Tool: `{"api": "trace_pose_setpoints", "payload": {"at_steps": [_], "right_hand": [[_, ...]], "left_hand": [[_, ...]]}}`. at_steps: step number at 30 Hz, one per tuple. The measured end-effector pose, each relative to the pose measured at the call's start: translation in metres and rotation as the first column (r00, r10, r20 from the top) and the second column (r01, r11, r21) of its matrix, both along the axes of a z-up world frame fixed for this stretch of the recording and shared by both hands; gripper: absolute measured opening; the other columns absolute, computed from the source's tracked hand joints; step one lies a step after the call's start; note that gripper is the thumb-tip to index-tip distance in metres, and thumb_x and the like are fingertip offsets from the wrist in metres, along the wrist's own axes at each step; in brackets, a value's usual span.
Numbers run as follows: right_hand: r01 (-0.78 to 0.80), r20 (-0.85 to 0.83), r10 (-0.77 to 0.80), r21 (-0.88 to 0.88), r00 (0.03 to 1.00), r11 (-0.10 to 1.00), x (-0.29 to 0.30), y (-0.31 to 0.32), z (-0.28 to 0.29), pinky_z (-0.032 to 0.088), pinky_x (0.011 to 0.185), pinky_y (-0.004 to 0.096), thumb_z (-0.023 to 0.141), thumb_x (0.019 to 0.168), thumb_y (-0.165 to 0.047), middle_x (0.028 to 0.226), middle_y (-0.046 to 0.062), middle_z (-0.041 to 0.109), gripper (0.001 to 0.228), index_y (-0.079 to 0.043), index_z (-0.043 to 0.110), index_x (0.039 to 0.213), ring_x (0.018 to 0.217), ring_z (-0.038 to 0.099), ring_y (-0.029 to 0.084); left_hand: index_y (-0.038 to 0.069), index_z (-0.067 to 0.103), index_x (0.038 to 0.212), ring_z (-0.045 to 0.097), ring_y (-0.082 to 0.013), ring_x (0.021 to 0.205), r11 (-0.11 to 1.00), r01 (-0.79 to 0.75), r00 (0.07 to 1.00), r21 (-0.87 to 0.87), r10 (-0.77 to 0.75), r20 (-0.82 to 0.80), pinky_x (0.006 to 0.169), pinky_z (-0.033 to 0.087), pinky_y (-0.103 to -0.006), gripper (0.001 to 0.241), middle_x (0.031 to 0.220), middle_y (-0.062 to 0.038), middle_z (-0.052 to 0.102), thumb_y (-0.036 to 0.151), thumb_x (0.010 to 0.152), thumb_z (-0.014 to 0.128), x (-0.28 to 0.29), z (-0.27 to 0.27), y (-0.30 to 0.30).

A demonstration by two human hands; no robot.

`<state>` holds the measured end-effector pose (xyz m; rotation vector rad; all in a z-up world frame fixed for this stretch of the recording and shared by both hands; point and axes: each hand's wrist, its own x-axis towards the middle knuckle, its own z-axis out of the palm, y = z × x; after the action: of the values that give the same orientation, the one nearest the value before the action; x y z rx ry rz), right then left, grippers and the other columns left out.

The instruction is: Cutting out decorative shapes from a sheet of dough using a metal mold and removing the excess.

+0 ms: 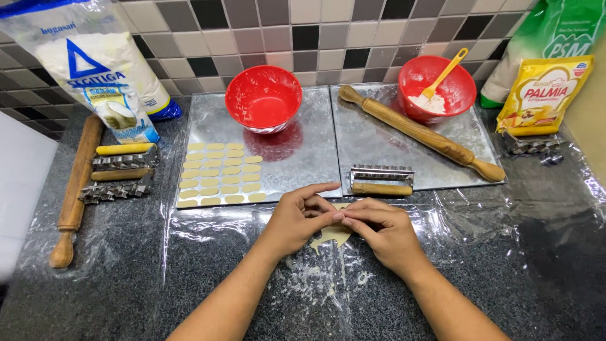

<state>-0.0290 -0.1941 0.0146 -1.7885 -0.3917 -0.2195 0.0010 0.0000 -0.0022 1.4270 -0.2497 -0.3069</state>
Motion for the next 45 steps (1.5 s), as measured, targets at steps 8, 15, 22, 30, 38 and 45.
{"api": "trace_pose_setpoints", "payload": {"at_steps": [8,15,22,30,38,45], "right_hand": [[-0.033,-0.040,0.029,-0.092,0.999,0.995,0.000,-0.004,-0.012,0.057,0.087,0.025,0.081,0.082,-0.009,0.099,0.007,0.078,0.019,-0.007,0.083,0.101,0.095,0.074,0.017],[0.049,0.008,-0.050,0.094,0.999,0.994,-0.002,0.001,-0.015,0.061,0.072,0.030,0.081,0.081,-0.003,0.097,0.010,0.079,0.016,-0.003,0.083,0.097,0.078,0.069,0.011],[0.105,0.195,-0.085,-0.097,0.977,0.990,0.012,-0.010,-0.014,0.057,0.077,0.033,0.081,0.084,-0.009,0.088,0.007,0.081,0.005,-0.009,0.083,0.089,0.083,0.077,0.019],[-0.008,-0.066,0.008,-0.004,0.998,1.000,0.008,-0.006,-0.020,0.056,0.081,0.036,0.080,0.083,-0.007,0.088,0.012,0.083,0.009,-0.006,0.085,0.091,0.085,0.072,0.016],[-0.052,-0.146,0.054,0.018,0.988,0.998,0.008,-0.009,-0.013,0.056,0.087,0.038,0.071,0.093,-0.012,0.091,0.013,0.082,0.016,-0.005,0.084,0.099,0.091,0.070,0.017],[0.070,-0.273,-0.037,0.115,0.961,0.991,0.009,-0.003,-0.023,0.062,0.068,0.032,0.074,0.092,-0.007,0.079,0.015,0.079,0.015,0.004,0.080,0.100,0.071,0.073,0.018]], "left_hand": [[0.007,0.067,0.130,0.071,-0.0094,0.083,0.996,0.044,0.996,0.073,-0.049,0.073,0.084,0.057,-0.0246,0.048,0.084,-0.004,0.079,0.009,0.084,0.079,-0.003,0.007,0.000],[0.004,0.064,0.135,0.073,-0.0125,0.083,1.000,0.022,0.976,0.013,-0.024,0.215,0.077,0.063,-0.0282,0.041,0.084,-0.010,0.078,0.012,0.096,0.069,-0.001,-0.009,0.000],[0.001,0.072,0.119,0.075,-0.0179,0.075,0.992,-0.127,0.964,0.008,0.121,0.235,0.068,0.064,-0.0270,0.026,0.085,-0.016,0.078,0.007,0.096,0.064,-0.003,-0.021,0.001],[0.010,0.077,0.110,0.070,-0.0132,0.080,0.984,-0.087,0.911,0.153,0.016,0.413,0.069,0.058,-0.0230,0.033,0.095,-0.007,0.076,0.003,0.078,0.072,-0.009,-0.015,0.001],[0.010,0.079,0.108,0.071,-0.0132,0.075,0.980,-0.112,0.904,0.165,0.031,0.426,0.062,0.056,-0.0230,0.028,0.089,-0.009,0.078,0.012,0.081,0.083,-0.003,-0.003,-0.002],[0.016,0.082,0.098,0.071,-0.0118,0.074,0.971,-0.178,0.900,0.158,0.096,0.425,0.065,0.055,-0.0247,0.015,0.077,-0.005,0.078,0.012,0.083,0.080,-0.002,-0.011,-0.005]]}}
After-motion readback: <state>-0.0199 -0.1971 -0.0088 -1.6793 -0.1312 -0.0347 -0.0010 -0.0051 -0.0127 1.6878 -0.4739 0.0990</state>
